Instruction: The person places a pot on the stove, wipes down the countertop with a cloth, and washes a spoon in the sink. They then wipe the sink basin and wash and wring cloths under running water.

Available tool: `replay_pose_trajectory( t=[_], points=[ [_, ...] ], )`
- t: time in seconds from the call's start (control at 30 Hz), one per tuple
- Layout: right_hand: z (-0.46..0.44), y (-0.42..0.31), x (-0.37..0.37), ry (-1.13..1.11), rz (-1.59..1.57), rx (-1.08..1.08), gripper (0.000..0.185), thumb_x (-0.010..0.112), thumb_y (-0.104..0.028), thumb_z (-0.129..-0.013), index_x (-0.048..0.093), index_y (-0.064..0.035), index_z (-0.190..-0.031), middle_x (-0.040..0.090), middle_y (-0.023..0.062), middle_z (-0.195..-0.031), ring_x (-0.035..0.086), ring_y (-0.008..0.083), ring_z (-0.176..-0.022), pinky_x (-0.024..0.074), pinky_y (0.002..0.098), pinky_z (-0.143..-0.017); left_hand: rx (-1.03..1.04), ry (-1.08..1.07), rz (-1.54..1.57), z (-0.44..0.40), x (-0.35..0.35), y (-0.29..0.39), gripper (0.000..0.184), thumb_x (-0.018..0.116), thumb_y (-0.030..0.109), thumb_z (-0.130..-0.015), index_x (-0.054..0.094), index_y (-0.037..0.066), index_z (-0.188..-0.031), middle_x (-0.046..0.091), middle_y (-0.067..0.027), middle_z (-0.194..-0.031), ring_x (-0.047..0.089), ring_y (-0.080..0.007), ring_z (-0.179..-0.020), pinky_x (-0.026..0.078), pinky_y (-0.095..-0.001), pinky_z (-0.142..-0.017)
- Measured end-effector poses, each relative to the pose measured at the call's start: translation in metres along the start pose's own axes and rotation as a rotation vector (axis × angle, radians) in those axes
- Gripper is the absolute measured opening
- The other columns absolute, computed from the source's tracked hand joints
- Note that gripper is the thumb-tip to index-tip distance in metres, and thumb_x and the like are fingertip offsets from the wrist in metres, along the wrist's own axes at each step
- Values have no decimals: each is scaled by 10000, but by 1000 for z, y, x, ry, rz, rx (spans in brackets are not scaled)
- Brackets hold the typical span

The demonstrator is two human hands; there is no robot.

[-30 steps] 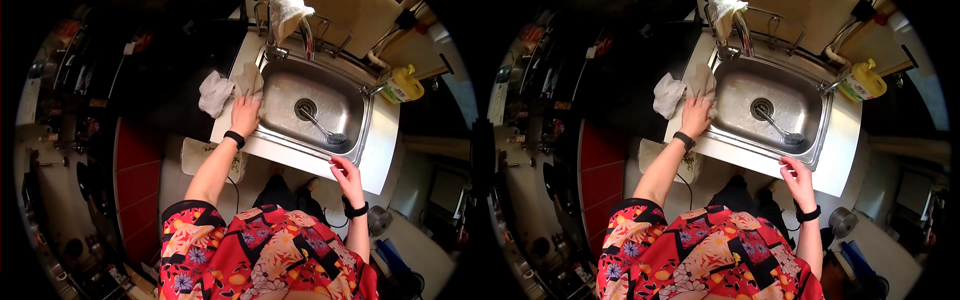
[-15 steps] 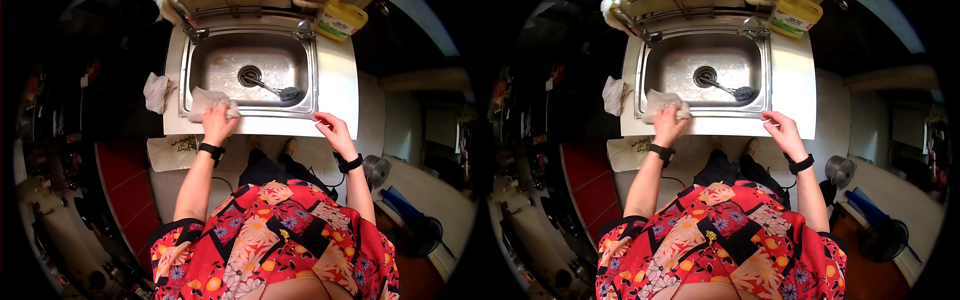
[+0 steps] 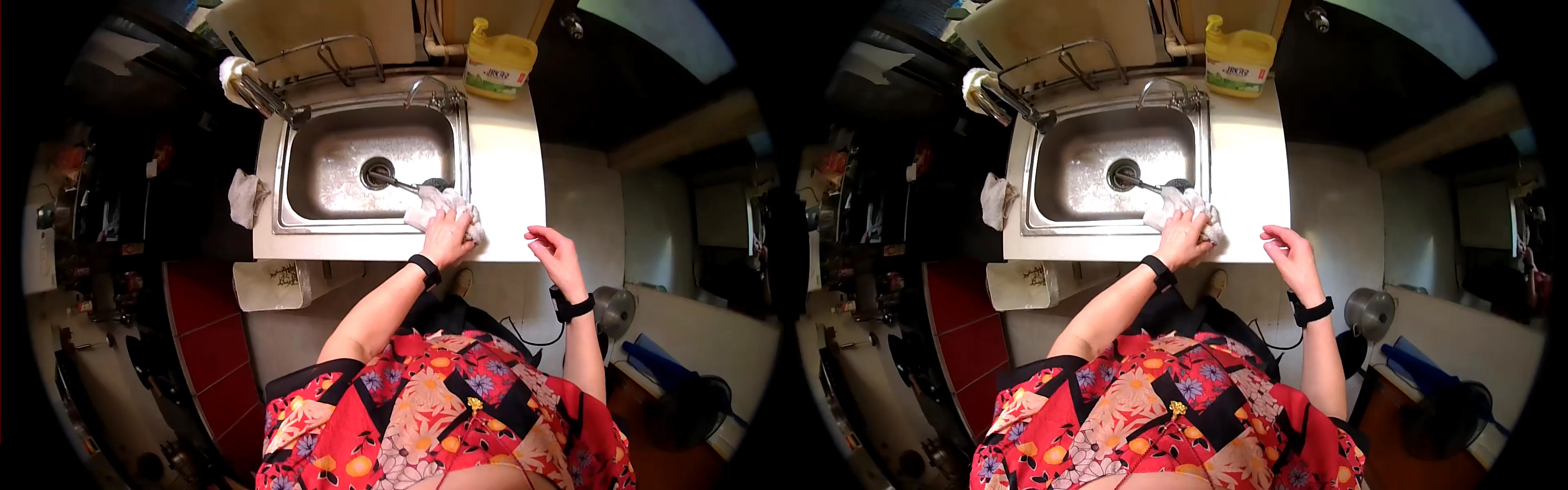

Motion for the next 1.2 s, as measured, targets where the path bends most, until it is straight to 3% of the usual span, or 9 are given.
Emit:
replay_pose_trajectory(
  t=[0.27,0.33,0.53,0.67,0.8,0.9,1.03,1.1,1.2],
  points=[
    [-109,-77,26,-4,189,-306,245,606,-73,-824,629,5,-1055,663,118,-999,642,187,-860,512,287,-741,-57,-55,6,-17,3,-4,453,717,238,-661,549,131,-1067,505,-174,-1029,497,-351,-973,416,-458,-812],
    [-126,-87,40,10,234,-358,247,609,-77,-812,637,8,-1043,667,134,-983,650,213,-847,512,302,-750,20,1,45,-10,-5,8,421,706,206,-650,554,111,-1031,510,-163,-988,501,-342,-959,409,-461,-782],
    [-204,-26,175,-528,577,-169,335,638,-164,-779,650,-2,-1071,668,184,-1004,649,268,-924,498,325,-845,164,-19,157,-1,-14,2,363,702,165,-635,601,149,-983,489,-125,-1021,501,-327,-966,410,-446,-782],
    [-240,27,247,-764,871,-45,336,645,-181,-735,688,-113,-1061,660,162,-1059,621,313,-1017,482,358,-914,184,-118,194,7,-16,-25,359,699,148,-604,615,144,-953,527,-105,-955,525,-306,-951,406,-424,-805],
    [-250,47,284,-780,1096,103,291,581,-194,-795,689,-126,-1057,657,129,-1096,616,284,-1049,472,399,-924,146,-195,243,19,-38,-56,341,697,139,-593,624,142,-926,538,-83,-885,540,-279,-941,393,-401,-781],
    [-256,73,306,-774,1263,124,337,631,-206,-755,683,-224,-1088,667,68,-1088,607,267,-1062,478,387,-905,129,-203,266,35,-52,-75,331,696,140,-587,629,136,-911,538,-82,-887,543,-274,-936,392,-393,-770],
    [-254,106,319,-775,1198,206,284,646,-217,-753,708,-182,-1028,673,93,-1065,638,268,-993,488,399,-867,43,-281,269,58,-80,-110,323,690,151,-585,627,140,-902,537,-78,-886,543,-282,-923,396,-390,-765],
    [-261,142,331,-809,1018,79,217,695,-201,-688,740,-153,-894,693,135,-913,667,294,-859,523,382,-780,-43,-267,259,69,-97,-136,331,693,170,-581,617,147,-902,537,-77,-884,544,-287,-920,401,-392,-763],
    [-265,104,307,-498,709,86,115,719,-110,-612,693,-96,-723,679,112,-740,660,283,-733,519,382,-703,-145,-141,174,89,-129,-174,346,707,205,-568,597,154,-892,540,-75,-882,544,-292,-924,406,-399,-758]
  ],
)
Point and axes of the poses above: each hand's wrist, its own z-axis away from the middle knuckle, its own x-axis out of the palm, y = z × x, the point moved 7 cm from there along -z, towards the middle knuckle
